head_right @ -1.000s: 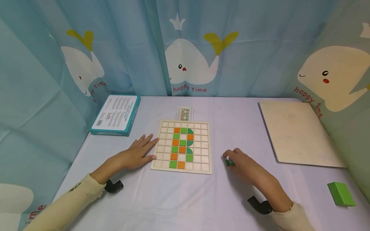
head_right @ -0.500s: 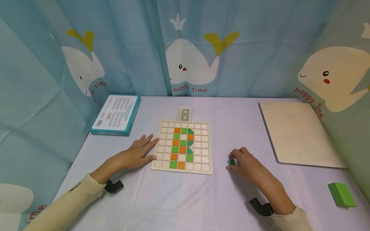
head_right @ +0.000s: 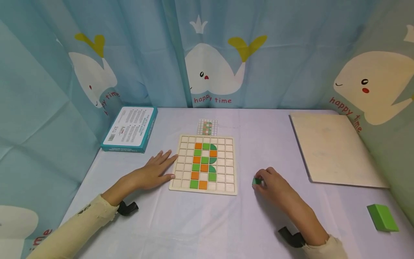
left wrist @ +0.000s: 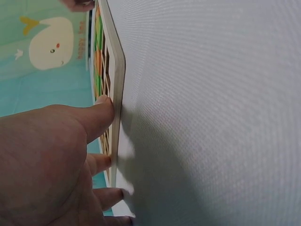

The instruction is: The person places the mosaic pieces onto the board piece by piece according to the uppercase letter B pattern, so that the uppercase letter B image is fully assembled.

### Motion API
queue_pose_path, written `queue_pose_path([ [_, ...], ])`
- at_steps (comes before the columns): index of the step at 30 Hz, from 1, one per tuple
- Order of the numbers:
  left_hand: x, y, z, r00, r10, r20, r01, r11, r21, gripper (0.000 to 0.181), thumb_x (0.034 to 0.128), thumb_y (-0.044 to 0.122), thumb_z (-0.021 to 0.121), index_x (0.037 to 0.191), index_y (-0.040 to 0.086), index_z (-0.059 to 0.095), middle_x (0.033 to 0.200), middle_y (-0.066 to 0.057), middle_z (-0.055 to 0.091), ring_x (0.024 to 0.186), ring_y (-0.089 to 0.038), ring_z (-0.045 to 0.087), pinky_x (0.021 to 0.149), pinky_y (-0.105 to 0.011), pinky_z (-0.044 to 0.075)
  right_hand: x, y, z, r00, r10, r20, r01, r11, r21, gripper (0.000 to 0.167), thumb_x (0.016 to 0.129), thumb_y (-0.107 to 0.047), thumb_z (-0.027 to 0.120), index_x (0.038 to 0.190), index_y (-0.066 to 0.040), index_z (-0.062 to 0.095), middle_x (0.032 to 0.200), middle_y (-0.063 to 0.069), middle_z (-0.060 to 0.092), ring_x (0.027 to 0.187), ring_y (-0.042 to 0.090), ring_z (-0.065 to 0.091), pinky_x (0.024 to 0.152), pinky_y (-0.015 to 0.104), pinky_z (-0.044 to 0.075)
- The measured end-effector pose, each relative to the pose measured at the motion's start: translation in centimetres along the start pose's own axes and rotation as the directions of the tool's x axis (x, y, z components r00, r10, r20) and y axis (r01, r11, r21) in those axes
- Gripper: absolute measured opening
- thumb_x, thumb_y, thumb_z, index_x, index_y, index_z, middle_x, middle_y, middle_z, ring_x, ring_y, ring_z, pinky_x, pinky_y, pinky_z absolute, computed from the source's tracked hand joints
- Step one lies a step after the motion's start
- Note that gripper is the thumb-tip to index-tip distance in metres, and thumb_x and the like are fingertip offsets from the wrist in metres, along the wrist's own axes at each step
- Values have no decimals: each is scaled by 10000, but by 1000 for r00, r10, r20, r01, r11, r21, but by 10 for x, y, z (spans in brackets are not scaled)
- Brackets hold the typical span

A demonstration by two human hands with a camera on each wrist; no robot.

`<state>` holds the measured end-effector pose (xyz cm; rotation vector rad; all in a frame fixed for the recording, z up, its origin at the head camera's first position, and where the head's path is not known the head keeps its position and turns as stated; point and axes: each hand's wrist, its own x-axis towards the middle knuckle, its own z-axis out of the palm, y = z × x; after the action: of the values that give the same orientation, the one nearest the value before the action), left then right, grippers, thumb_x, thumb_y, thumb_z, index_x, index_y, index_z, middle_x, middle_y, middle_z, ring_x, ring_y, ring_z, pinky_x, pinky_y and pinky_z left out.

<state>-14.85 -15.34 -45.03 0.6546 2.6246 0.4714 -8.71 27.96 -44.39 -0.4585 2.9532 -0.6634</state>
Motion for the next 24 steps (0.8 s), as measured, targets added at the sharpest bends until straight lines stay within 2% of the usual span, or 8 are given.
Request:
queue_pose_path([
  [5, 1, -1, 1, 1000, 3, 1, -3, 1000, 1, 771, 1085, 511, 536, 1708, 204, 203, 1773, -155, 95, 1626, -451, 22, 1268, -683, 94, -3, -3, 8, 995, -51, -86, 49, 998, -28, 225, 884, 40, 798, 1061, 1, 662, 997, 143, 609, 856, 233, 655, 697, 397, 583],
  [9, 1, -1, 0, 1000, 2, 3, -2, 1000, 3, 773, 1083, 519, 533, 1709, 212, 199, 1774, -148, 87, 1628, -441, 13, 1272, -676, 89, -2, -6, 13, 987, -96, -133, 89, 995, -54, 226, 876, 43, 804, 1052, 4, 668, 1004, 156, 616, 836, 233, 666, 683, 393, 587],
  [16, 1, 0, -1, 1000, 7, 3, -7, 1000, 1, 777, 1083, 524, 532, 1711, 218, 192, 1775, -145, 86, 1628, -442, 15, 1272, -676, 94, 4, -12, 16, 987, -128, -96, 123, 991, -55, 219, 905, -25, 806, 1085, -5, 684, 1043, 120, 627, 878, 193, 645, 731, 378, 578],
  [22, 3, -2, 2, 1000, 9, 0, -9, 1000, 0, 778, 1081, 535, 527, 1711, 228, 190, 1777, -136, 83, 1631, -431, 7, 1277, -667, 86, 11, -22, 17, 964, -229, -132, 219, 972, -82, 229, 885, -21, 827, 1069, -25, 691, 1019, 67, 623, 853, 156, 620, 710, 327, 567],
  [24, 3, -3, 2, 1000, 9, -1, -9, 1000, 0, 778, 1079, 535, 530, 1710, 227, 195, 1776, -137, 88, 1630, -434, 9, 1275, -671, 87, 14, -30, 19, 959, -256, -119, 248, 966, -78, 239, 884, -30, 835, 1075, -40, 692, 1025, 46, 620, 857, 151, 624, 716, 308, 570],
])
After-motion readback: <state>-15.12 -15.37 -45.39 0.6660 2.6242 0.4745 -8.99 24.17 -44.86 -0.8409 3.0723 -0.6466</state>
